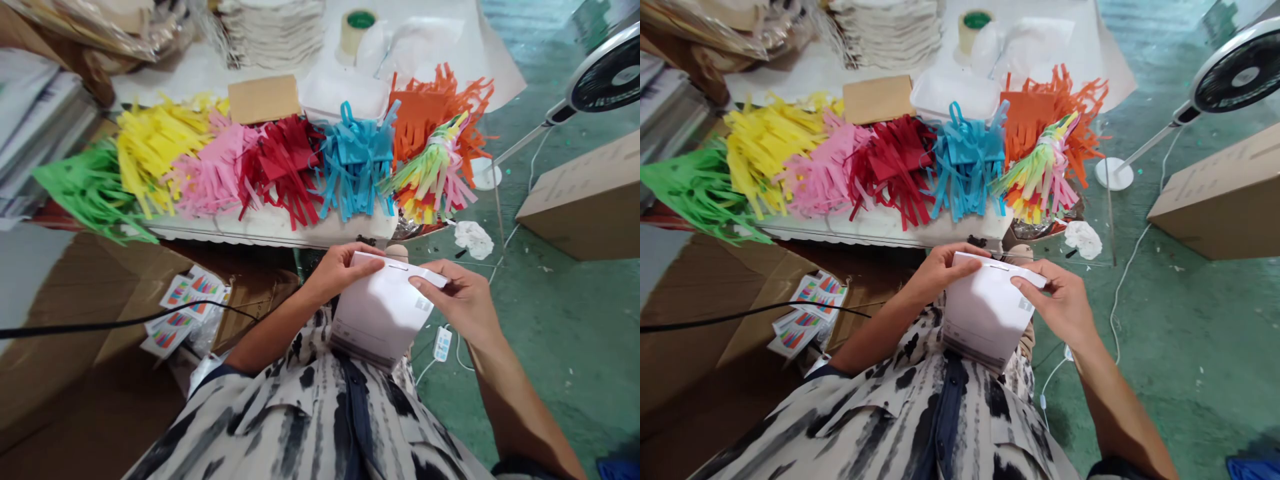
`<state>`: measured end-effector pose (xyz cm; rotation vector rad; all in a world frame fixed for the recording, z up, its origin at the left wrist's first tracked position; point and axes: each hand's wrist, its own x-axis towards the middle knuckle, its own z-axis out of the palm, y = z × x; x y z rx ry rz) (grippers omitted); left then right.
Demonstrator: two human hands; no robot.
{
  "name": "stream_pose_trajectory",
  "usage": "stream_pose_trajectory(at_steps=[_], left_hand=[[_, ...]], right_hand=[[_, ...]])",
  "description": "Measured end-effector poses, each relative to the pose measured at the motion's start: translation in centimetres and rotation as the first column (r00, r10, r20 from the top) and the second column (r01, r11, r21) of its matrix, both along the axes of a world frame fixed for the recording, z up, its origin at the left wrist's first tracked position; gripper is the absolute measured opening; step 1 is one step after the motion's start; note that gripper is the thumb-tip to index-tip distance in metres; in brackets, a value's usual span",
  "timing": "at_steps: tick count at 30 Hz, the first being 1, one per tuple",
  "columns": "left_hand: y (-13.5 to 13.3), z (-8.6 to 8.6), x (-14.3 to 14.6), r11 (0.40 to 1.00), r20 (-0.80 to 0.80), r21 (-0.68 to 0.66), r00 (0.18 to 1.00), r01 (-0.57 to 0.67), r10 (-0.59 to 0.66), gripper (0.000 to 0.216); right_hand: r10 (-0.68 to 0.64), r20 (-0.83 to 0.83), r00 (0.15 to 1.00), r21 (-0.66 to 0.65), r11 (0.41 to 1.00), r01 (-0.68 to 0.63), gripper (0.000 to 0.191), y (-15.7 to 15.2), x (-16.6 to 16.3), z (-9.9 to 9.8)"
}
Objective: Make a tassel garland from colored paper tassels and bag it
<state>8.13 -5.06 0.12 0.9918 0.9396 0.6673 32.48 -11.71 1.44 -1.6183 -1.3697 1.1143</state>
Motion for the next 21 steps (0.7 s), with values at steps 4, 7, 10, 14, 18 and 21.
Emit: stream_pose_trajectory(at_steps=[4,7,10,14,18,21], left_hand=[[-0.3,-0.3,0.1,0.999,-0.060,0.035,0.998,-0.027,0.030,0.046],[-0.4,-0.3,-0.1,0.998,-0.060,0.069,0.998,0.008,-0.004,0.047],[-0.5,-0.1,-0.4,0.989,-0.095,0.144,0.995,0.027,-0.014,0.045],[-0.7,0.3,-0.7,0.983,-0.086,0.181,0.996,0.043,-0.027,0.043],[-0.9,0.5,-0.6,0.987,-0.063,0.156,0.997,0.047,-0.037,0.042],[-1.0,0.5,-0.5,0.987,-0.056,0.159,0.998,0.019,-0.010,0.039]], right_hand=[[0.025,-0.064,0.998,-0.062,0.998,-0.029,0.028,0.0,0.3,0.2],[0.033,-0.074,0.997,-0.067,0.997,-0.038,0.031,-0.2,0.7,0.1],[-0.004,0.018,1.000,-0.003,1.000,0.004,0.027,-0.7,0.8,0.0],[-0.006,0.011,1.000,0.041,0.999,0.006,0.020,-1.2,0.7,-0.1],[0.029,-0.022,0.999,0.051,0.998,-0.028,0.018,-1.0,0.7,0.0],[0.010,0.001,1.000,0.057,0.998,-0.011,0.018,-0.8,0.8,-0.1]])
